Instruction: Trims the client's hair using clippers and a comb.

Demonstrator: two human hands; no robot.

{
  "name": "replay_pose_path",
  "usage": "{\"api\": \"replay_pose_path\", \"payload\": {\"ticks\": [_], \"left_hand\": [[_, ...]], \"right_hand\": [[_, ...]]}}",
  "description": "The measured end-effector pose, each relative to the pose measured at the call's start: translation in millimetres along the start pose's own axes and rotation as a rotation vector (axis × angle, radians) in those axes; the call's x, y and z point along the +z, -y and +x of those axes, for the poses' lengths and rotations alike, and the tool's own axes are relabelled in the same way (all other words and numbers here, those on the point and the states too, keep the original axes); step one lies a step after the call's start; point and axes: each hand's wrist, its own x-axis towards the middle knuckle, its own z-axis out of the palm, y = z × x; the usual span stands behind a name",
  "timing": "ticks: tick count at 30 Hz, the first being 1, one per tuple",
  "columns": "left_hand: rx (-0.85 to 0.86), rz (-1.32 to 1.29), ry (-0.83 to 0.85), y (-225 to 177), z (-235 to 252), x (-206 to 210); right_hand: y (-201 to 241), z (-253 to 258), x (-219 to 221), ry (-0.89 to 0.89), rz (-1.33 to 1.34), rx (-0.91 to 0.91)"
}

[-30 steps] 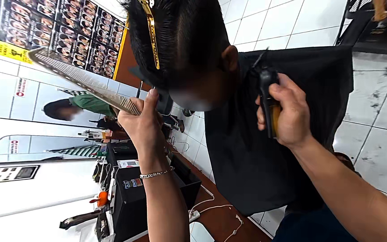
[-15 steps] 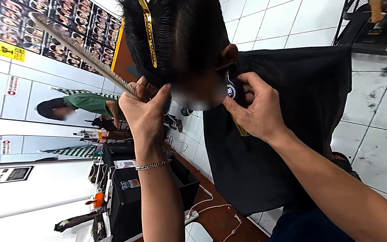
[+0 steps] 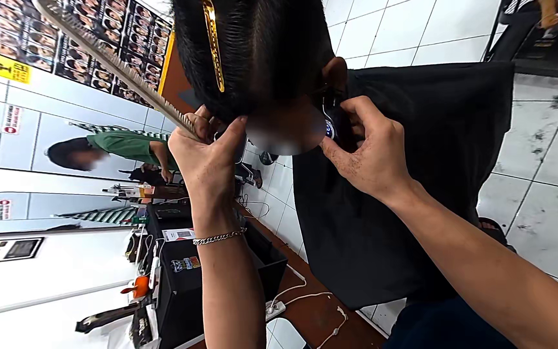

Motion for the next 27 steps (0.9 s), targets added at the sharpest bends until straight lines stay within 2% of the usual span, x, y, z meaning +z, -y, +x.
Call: {"api": "replay_pose_path", "payload": {"ticks": [27], "left_hand": [[0.019, -0.018, 0.01, 9.1, 12.0, -0.7]], "right_hand": [[-3.3, 3.0, 2.8, -0.007, -0.031, -0.026]]}}
